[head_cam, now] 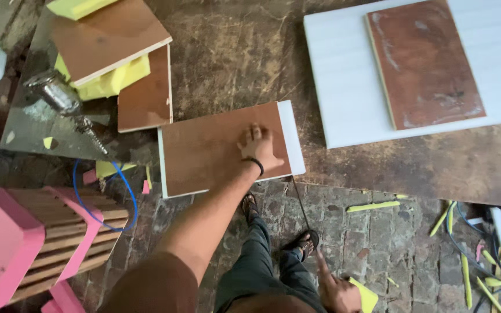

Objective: The person fills a spray gun with liquid from a container and sprays two rectangular boards on a workbench. After spraying, the person uses a metal bar to cut a white strip from the edge of one board and then cuts a similar strip from the second board.

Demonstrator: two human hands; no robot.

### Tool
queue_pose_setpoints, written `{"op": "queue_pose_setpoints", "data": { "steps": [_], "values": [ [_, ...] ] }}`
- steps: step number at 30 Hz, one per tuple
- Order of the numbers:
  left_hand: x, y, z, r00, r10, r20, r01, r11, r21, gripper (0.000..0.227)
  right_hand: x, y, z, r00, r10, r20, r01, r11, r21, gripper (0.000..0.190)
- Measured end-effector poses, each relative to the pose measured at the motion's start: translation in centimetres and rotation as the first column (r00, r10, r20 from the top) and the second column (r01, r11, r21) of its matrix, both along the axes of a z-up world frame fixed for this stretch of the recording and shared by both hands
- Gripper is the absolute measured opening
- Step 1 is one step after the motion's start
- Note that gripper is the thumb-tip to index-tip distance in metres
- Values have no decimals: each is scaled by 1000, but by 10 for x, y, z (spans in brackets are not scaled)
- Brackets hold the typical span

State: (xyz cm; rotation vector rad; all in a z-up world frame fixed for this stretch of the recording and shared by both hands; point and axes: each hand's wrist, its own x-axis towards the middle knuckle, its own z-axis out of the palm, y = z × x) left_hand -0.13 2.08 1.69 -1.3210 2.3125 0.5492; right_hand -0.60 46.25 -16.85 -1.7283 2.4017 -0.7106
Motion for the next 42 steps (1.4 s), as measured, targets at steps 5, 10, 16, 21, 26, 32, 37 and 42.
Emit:
{"op": "queue_pose_setpoints", "data": {
  "steps": [5,10,16,21,26,32,37,42],
  "values": [
    [-27,49,-7,843,-527,111,533,846,-31,99,-17,40,3,976,-166,-138,157,985,-74,57],
    [-51,41,-49,723,-675,149,690,695,-201,41,-30,59,6,924,-377,67,371,925,84,65],
    [-95,-3,-83,549,-836,14,830,543,-129,28,-32,49,11,853,-521,-8,520,850,83,67],
    [-98,-32,-55,605,-749,271,772,635,28,88,-27,39,6,808,-589,-12,578,789,207,63],
    [-102,-40,-34,316,-882,350,907,388,162,101,-24,44,-12,756,-481,444,446,875,190,28],
    [-107,-48,-32,217,-927,307,943,280,180,106,-5,41,-24,-426,-421,801,455,666,591,39],
    [-116,-45,-31,180,-944,276,928,255,270,103,-3,29,-23,-580,-376,723,464,577,672,40],
    [-111,-62,-41,188,-969,158,945,222,239,83,-6,15,-19,-173,-409,896,632,652,420,31]
  ]
}}
